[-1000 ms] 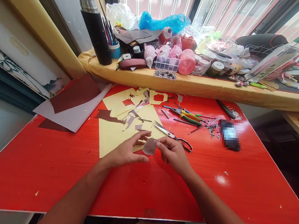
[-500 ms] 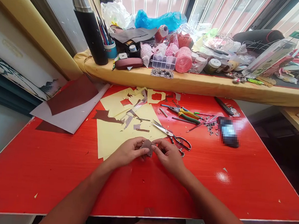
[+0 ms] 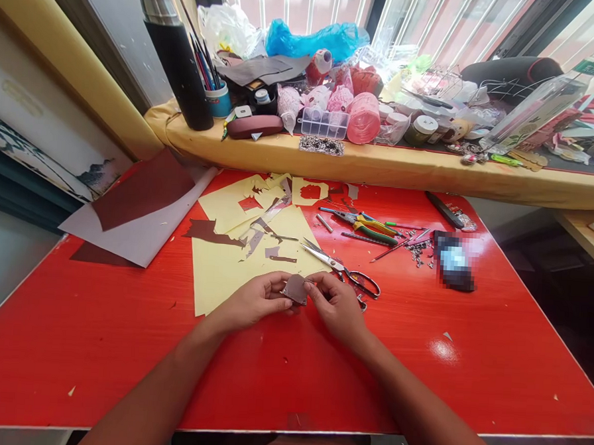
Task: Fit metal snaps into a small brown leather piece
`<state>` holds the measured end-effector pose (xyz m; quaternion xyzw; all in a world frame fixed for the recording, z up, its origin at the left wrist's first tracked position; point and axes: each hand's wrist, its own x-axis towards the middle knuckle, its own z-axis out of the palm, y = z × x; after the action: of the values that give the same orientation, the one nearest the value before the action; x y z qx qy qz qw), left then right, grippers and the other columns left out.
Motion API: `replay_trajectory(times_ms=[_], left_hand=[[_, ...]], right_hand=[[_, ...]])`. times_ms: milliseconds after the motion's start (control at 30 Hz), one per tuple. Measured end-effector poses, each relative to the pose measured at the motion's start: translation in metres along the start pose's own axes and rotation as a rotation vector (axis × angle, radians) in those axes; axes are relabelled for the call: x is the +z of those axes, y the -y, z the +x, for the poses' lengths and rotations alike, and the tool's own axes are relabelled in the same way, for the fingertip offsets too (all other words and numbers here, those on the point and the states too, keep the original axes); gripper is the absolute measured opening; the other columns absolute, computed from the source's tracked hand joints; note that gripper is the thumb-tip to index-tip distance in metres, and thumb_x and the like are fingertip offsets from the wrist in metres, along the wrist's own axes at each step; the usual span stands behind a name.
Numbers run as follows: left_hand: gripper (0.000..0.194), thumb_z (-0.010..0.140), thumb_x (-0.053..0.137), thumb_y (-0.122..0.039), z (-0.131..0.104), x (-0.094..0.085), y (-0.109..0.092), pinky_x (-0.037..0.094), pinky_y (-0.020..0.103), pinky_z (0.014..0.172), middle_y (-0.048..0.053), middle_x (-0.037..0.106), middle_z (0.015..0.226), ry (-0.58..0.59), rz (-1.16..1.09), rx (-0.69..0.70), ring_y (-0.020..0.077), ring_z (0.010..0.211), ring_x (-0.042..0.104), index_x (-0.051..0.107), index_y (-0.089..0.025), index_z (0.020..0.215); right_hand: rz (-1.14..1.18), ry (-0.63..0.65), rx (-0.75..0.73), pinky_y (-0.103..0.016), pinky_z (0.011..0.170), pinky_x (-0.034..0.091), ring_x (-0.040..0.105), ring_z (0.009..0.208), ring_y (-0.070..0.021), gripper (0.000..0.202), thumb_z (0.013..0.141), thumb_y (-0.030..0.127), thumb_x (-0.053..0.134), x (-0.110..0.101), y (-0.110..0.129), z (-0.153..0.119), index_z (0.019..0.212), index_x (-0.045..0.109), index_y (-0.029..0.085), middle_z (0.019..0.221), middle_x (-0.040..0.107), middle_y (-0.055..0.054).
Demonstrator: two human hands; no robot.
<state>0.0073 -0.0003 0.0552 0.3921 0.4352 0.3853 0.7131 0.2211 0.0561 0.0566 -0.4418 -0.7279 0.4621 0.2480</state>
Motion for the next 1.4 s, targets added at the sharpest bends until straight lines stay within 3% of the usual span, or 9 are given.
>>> replay_trajectory(times_ms=[267,567,933,1400], left_hand=[[0.046,0.083,0.084,-0.049,0.000,0.002,-0.005,0.065,0.042,0.091,0.011,0.078,0.114,-0.090,0.022,-0.043,0.0271,0.104,0.077,0.072,-0.017,0.114],[0.060,0.082,0.084,-0.058,0.001,-0.001,-0.003,0.063,0.040,0.088,0.011,0.079,0.106,-0.111,0.029,-0.115,0.0255,0.094,0.079,0.067,-0.017,0.123],[0.050,0.080,0.088,-0.050,0.002,-0.002,-0.001,0.064,0.035,0.085,0.006,0.075,0.105,-0.100,-0.001,-0.077,0.0214,0.094,0.076,0.071,-0.018,0.115],[0.049,0.083,0.084,-0.049,0.004,-0.001,0.005,0.063,0.034,0.084,0.008,0.079,0.104,-0.104,0.054,-0.093,0.0216,0.092,0.076,0.070,-0.017,0.117]], right_hand=[[-0.121,0.038,-0.085,-0.028,0.058,0.034,0.049,0.056,-0.0149,0.029,0.102,0.040,0.056,0.001,0.000,-0.001,0.110,0.076,0.020,0.063,0.060,0.002],[-0.143,0.120,-0.169,-0.028,0.058,0.036,0.047,0.054,-0.0140,0.034,0.104,0.043,0.058,0.000,-0.004,-0.008,0.120,0.079,0.022,0.071,0.070,-0.002],[-0.164,0.090,-0.135,-0.026,0.057,0.036,0.049,0.054,-0.0136,0.028,0.103,0.037,0.060,0.003,-0.007,-0.008,0.120,0.076,0.021,0.066,0.063,0.001],[-0.159,0.094,-0.169,-0.025,0.059,0.037,0.052,0.056,-0.0136,0.023,0.101,0.032,0.064,0.006,-0.012,-0.008,0.117,0.076,0.022,0.067,0.065,0.002]])
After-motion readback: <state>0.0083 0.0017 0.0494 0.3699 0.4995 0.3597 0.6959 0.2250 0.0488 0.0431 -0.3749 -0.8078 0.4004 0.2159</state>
